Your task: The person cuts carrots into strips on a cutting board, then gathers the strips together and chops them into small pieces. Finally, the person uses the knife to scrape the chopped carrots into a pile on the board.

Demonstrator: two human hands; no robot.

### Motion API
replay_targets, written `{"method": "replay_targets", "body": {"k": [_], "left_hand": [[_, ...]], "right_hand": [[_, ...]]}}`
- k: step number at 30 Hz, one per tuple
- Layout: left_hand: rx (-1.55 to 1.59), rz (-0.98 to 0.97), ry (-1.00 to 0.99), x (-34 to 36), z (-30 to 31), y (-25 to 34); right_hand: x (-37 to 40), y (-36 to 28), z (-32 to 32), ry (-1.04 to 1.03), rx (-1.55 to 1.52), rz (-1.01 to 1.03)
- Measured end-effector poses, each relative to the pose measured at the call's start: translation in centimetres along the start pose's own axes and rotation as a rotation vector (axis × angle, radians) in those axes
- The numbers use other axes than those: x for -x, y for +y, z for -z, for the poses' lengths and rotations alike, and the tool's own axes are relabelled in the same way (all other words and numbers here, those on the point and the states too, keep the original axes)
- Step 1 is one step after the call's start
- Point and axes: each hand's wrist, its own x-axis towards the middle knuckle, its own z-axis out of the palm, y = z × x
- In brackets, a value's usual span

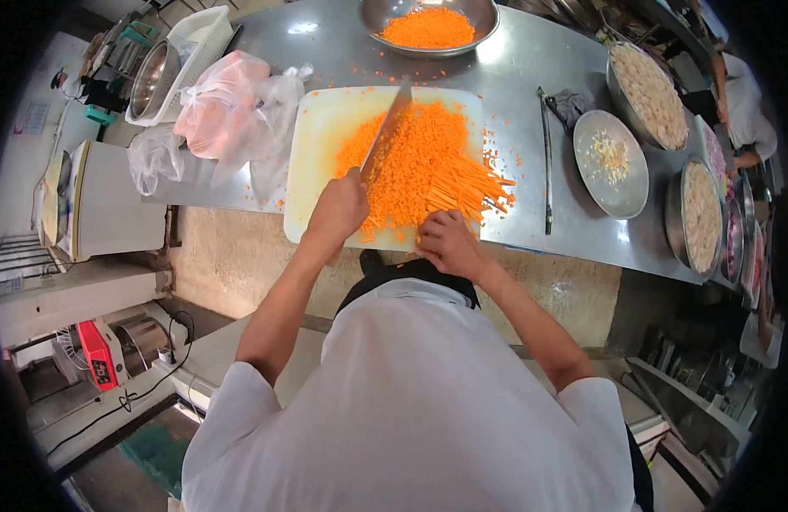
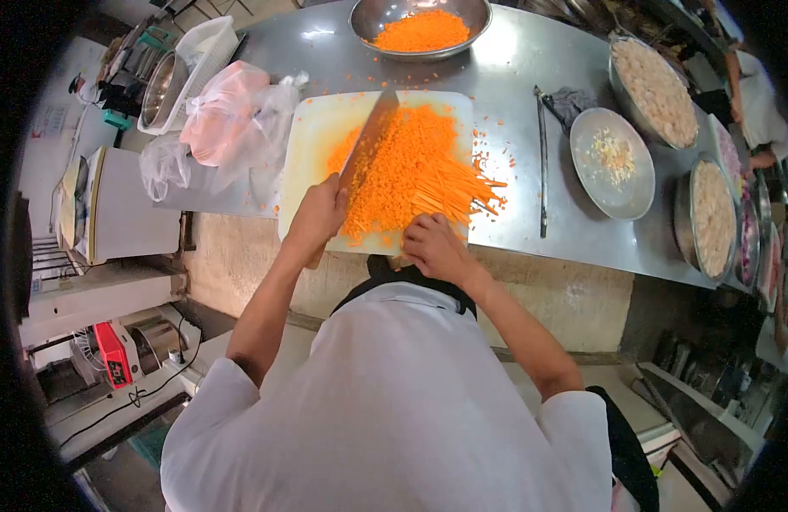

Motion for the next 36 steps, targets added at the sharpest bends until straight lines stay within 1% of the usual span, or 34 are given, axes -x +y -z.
{"method": "replay_targets", "body": {"k": [1,2,3,4,6,7,8,9,10,11,13,14,16,17,18,20,21,22,23,24,25,27,28,29,30,32,33,34,36], "left_hand": [[0.000,0.001,0.001,-0.1,-0.8,-1.0],[-0.073,-0.008,0.085,-0.4,-2.2,-2.8],[-0.142,-0.014,0.167,-0.3,-2.4,-3.2],[-0.135,-0.009,0.169,-0.6,-2.1,-3.9],[-0.001,-0.084,0.126,-1.3,-0.4,-4.7],[0.037,-0.021,0.084,-0.9,1.2,-3.5],[0.040,-0.017,0.094,-0.5,1.1,-3.6],[0.028,-0.016,0.172,0.3,0.6,-4.0],[0.016,-0.018,0.247,0.6,0.1,-4.5],[0.019,-0.016,0.250,0.1,-0.7,-5.7],[-0.005,-0.117,0.257,-0.2,-1.3,-7.0],[0.002,-0.106,0.270,-0.4,-1.2,-7.8],[0.246,0.113,0.055,0.3,3.0,-5.1],[0.264,0.182,0.050,0.6,3.8,-4.9],[0.265,0.183,0.052,1.1,4.2,-5.4],[0.230,0.138,0.152,1.9,5.2,-7.0],[0.168,0.180,0.160,1.8,5.5,-7.8],[0.172,0.180,0.164,1.3,4.2,-9.8],[-0.040,0.064,0.265,0.5,2.0,-12.6],[-0.254,-0.052,0.365,0.0,0.8,-14.1],[-0.203,0.026,0.306,0.4,0.0,-12.7],[-0.152,0.034,0.328,1.3,-2.4,-9.7],[-0.141,-0.014,0.295,1.2,-3.5,-8.6],[-0.131,-0.057,0.266,1.0,-4.1,-8.1],[-0.123,-0.029,0.276,1.1,-3.7,-7.8],[-0.036,-0.035,0.217,1.1,-2.1,-7.1],[0.013,-0.157,0.328,1.7,-1.7,-8.2],[0.012,-0.155,0.325,3.0,-0.6,-8.4],[0.578,0.248,0.189,6.0,1.4,-8.7]], "right_hand": [[0.3,-0.4,-0.2,0.032,-0.001,-0.032],[0.3,-0.4,-0.2,0.065,0.001,-0.065],[0.4,-0.4,-0.5,0.063,0.003,-0.066],[0.6,-0.3,-0.7,0.090,0.003,-0.070],[0.7,-0.3,-1.2,0.103,0.001,-0.059],[0.8,-0.3,-1.2,0.150,0.043,-0.118],[0.7,-0.1,-1.2,0.201,0.088,-0.178],[0.4,0.0,-1.3,0.201,0.088,-0.169],[0.1,0.0,-1.4,0.270,0.122,-0.219],[0.0,0.0,-1.4,0.334,0.155,-0.270],[-0.7,-0.7,-1.6,0.323,0.147,-0.252],[-1.5,-1.0,-1.9,0.327,0.143,-0.234],[-3.5,-2.2,-2.3,0.318,0.093,-0.201],[-4.6,-2.7,-2.6,0.321,0.047,-0.190],[-5.3,-3.3,-3.2,0.320,0.047,-0.188],[-6.7,-4.1,-4.2,0.273,0.117,-0.258],[-7.0,-4.0,-4.8,0.242,0.133,-0.269],[-7.0,-3.6,-5.2,0.239,0.137,-0.264],[-7.1,-3.0,-5.6,0.221,0.140,-0.262],[-7.3,-2.7,-5.6,0.202,0.144,-0.258],[-7.5,-2.5,-5.2,0.199,0.149,-0.252],[-7.2,-2.2,-4.2,0.223,0.092,-0.254],[-6.9,-1.9,-3.6,0.203,0.087,-0.239],[-6.7,-1.4,-2.8,0.210,0.101,-0.275],[-6.4,-1.0,-2.1,0.216,0.113,-0.313],[-5.8,-0.1,-0.3,0.313,0.143,-0.332],[-5.6,0.4,0.7,0.307,0.140,-0.328],[-5.2,0.9,1.7,0.318,0.161,-0.360],[-4.6,1.1,3.3,0.329,0.179,-0.409]]}}
